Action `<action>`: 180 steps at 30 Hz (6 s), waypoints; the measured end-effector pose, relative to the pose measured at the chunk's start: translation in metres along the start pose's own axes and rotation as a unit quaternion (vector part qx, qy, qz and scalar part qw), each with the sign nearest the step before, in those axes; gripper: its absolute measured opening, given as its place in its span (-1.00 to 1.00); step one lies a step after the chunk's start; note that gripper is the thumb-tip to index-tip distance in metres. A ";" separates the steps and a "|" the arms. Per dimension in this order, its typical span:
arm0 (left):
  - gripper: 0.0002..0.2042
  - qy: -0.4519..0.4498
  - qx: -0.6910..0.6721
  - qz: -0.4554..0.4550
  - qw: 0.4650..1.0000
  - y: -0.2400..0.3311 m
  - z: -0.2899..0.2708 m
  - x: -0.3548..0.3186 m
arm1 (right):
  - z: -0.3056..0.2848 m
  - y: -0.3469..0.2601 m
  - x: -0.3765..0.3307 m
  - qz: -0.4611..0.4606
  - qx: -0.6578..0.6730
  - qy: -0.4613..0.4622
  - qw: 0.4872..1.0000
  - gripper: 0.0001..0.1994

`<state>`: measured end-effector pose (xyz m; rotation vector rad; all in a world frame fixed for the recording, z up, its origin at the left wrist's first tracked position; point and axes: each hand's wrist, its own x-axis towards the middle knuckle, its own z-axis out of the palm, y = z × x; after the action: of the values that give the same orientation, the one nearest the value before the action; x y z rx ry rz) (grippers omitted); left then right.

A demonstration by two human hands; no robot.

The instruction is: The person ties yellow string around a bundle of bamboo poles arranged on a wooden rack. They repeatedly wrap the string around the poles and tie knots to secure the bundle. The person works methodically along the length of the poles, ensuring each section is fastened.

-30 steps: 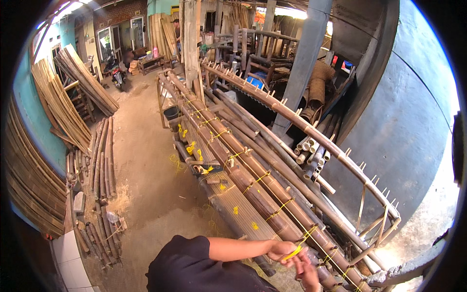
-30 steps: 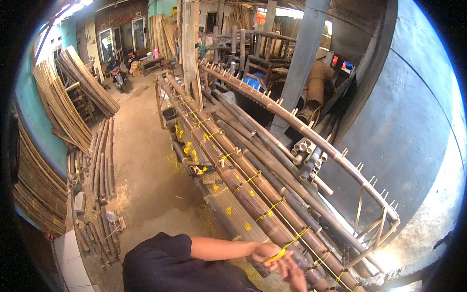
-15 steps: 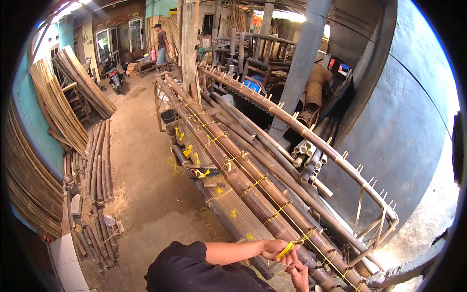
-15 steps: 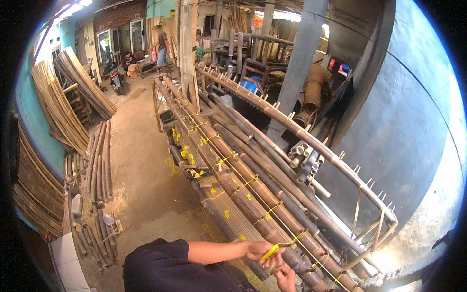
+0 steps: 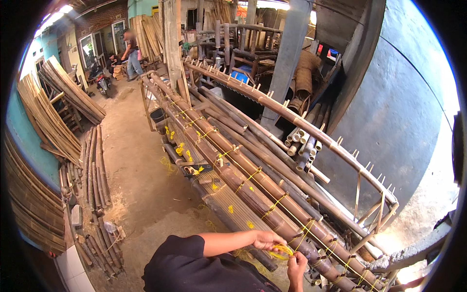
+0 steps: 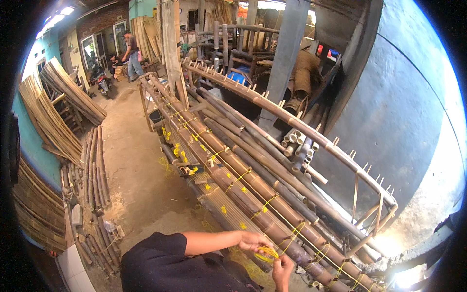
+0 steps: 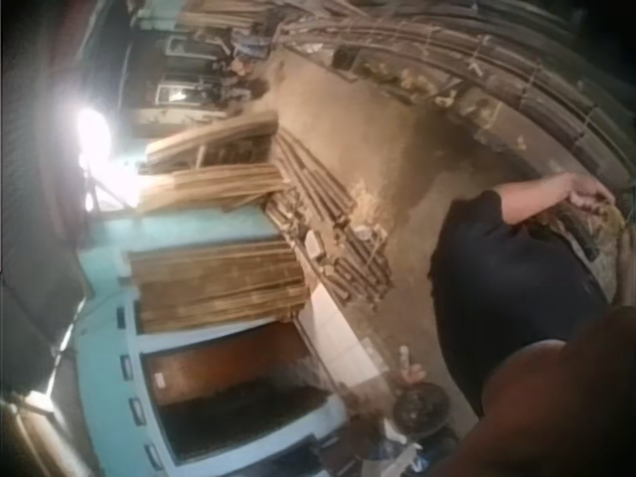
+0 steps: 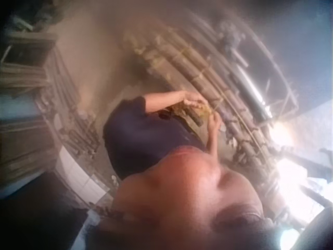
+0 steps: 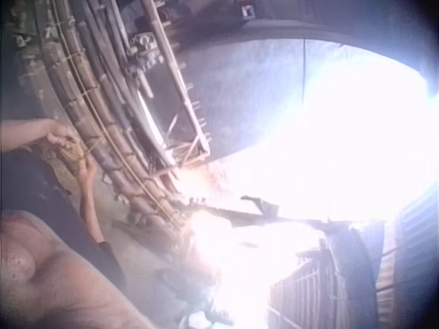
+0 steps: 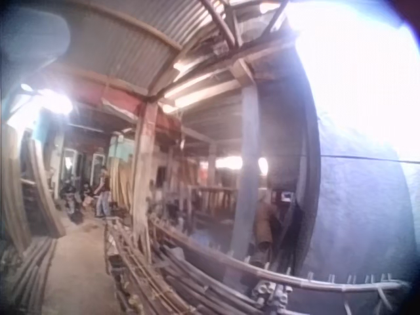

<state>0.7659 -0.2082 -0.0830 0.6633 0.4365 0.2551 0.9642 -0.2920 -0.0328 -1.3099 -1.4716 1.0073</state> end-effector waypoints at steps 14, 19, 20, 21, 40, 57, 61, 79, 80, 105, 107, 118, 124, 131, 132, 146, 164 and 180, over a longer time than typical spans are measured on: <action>-0.84 -0.026 -0.137 -0.137 0.981 0.023 0.006 -0.056 | 0.027 -0.052 0.017 -0.240 -0.399 -0.185 0.865 -0.59; -0.72 0.047 -0.090 -0.075 0.992 0.039 -0.004 -0.044 | 0.027 -0.033 0.014 -0.143 -0.342 -0.151 0.916 -0.85; -0.61 0.042 -0.107 0.011 0.993 0.040 -0.010 -0.042 | 0.028 -0.027 0.014 -0.088 -0.301 -0.112 0.943 -0.84; -0.58 0.084 -0.046 0.052 0.994 0.039 -0.005 -0.039 | 0.028 -0.023 0.012 -0.033 -0.259 -0.073 0.963 -0.84; -0.82 0.238 0.034 0.248 0.938 0.003 0.076 0.096 | -0.223 0.123 -0.034 0.110 -0.121 0.568 0.807 -0.87; -0.81 0.209 0.049 0.182 0.960 0.001 0.117 0.125 | -0.266 0.119 -0.036 0.063 -0.258 0.499 0.825 -0.88; -0.79 0.194 0.086 0.163 0.964 -0.002 0.113 0.134 | -0.246 0.094 -0.024 0.012 -0.326 0.464 0.823 -0.88; -0.79 0.079 0.557 0.305 0.768 0.025 0.095 0.127 | -0.112 -0.062 0.026 -0.190 -0.185 0.037 0.963 -0.35; -0.76 0.146 0.423 0.245 0.860 0.024 0.101 0.127 | -0.114 -0.068 0.024 -0.092 -0.175 0.038 0.980 -0.39; -0.85 -0.044 0.347 0.074 0.934 0.063 0.125 0.103 | -0.117 0.029 0.029 0.283 0.627 0.023 0.726 -0.42; -0.83 -0.087 0.465 0.043 0.880 0.036 0.098 0.109 | -0.133 0.013 0.043 0.296 0.409 -0.098 0.858 -0.43; -0.70 -0.113 0.352 -0.045 0.928 0.027 0.050 0.127 | -0.119 -0.001 0.044 0.147 0.107 -0.132 0.974 -0.40; -0.74 0.002 0.275 0.040 0.961 0.063 0.090 0.132 | -0.122 0.056 0.028 0.177 0.453 0.017 0.874 -0.34; -0.69 0.271 0.684 0.310 0.602 0.028 0.045 0.200 | -0.137 0.011 0.059 0.093 0.047 0.034 0.994 -0.60; -0.71 0.281 0.571 0.235 0.735 0.042 0.030 0.217 | -0.126 0.019 0.063 0.014 -0.056 0.100 0.993 -0.61; -0.52 0.511 0.040 0.325 0.795 0.049 0.056 0.096 | -0.018 0.183 0.052 0.146 0.072 -0.274 0.948 -0.36; -0.35 0.189 0.527 -0.032 0.828 -0.141 0.151 -0.012 | -0.110 0.030 -0.121 0.089 0.046 -0.567 0.817 -0.76; -0.44 -0.089 -0.018 -0.112 0.990 -0.141 0.156 -0.043 | -0.103 -0.003 -0.149 0.151 0.084 -0.354 0.919 -0.77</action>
<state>0.8139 -0.4145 -0.0507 0.5912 0.3316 -0.0092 1.0684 -0.4394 -0.0181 -1.1120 -1.6656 1.9163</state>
